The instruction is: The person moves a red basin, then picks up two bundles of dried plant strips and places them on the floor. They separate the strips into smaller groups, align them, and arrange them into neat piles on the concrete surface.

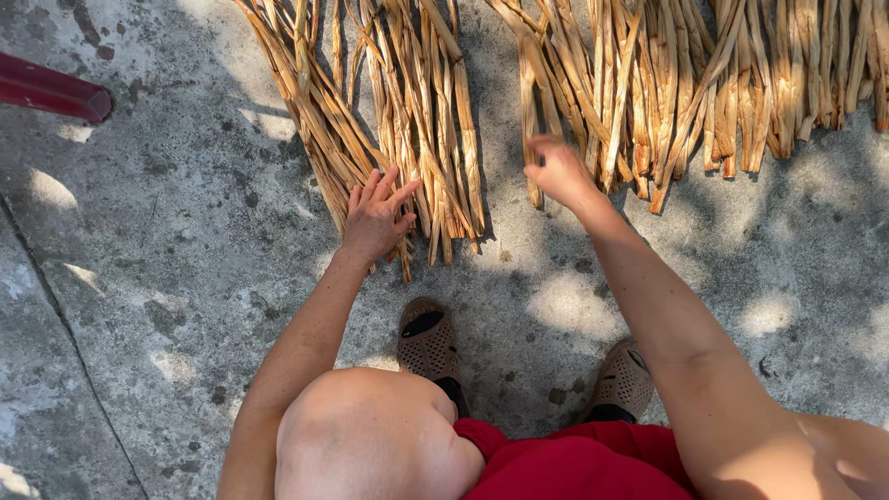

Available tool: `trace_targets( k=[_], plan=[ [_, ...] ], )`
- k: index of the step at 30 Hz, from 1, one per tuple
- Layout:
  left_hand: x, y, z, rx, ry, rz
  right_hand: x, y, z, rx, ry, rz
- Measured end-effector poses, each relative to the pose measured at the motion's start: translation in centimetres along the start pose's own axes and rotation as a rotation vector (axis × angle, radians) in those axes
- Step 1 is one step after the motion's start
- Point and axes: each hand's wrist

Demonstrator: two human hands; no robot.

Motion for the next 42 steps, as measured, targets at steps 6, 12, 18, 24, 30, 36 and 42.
trace_targets(
  k=[6,12,18,24,30,36,42],
  plan=[
    [0.1,0.5,0.0,0.036,-0.021,-0.020,0.2,2.7,-1.0,0.135,0.115,0.179],
    [0.2,0.5,0.1,0.044,-0.036,-0.011,6.0,0.8,-5.5,0.211,0.393,-0.086],
    [0.5,0.6,0.1,0.070,-0.035,0.000,6.3,-4.8,-2.8,-0.034,0.095,0.105],
    [0.3,0.3,0.6,0.087,-0.018,0.024,6.9,-1.0,-2.4,0.152,0.609,-0.156],
    [0.6,0.5,0.7,0.105,-0.051,-0.009,7.2,3.6,-5.5,0.088,0.291,0.452],
    [0.6,0.9,0.4,0.110,-0.074,-0.031,6.5,0.7,-3.6,-0.118,0.066,0.068],
    [0.6,0.8,0.7,0.112,-0.077,-0.021,5.4,8.3,-5.5,0.150,0.510,0.298]
  ],
)
Point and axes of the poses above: each hand's wrist, its own x-axis towards the middle knuckle, its own z-axis out of the palm, y = z × x, and after that the axes turned 6 degrees about -x, right-handed
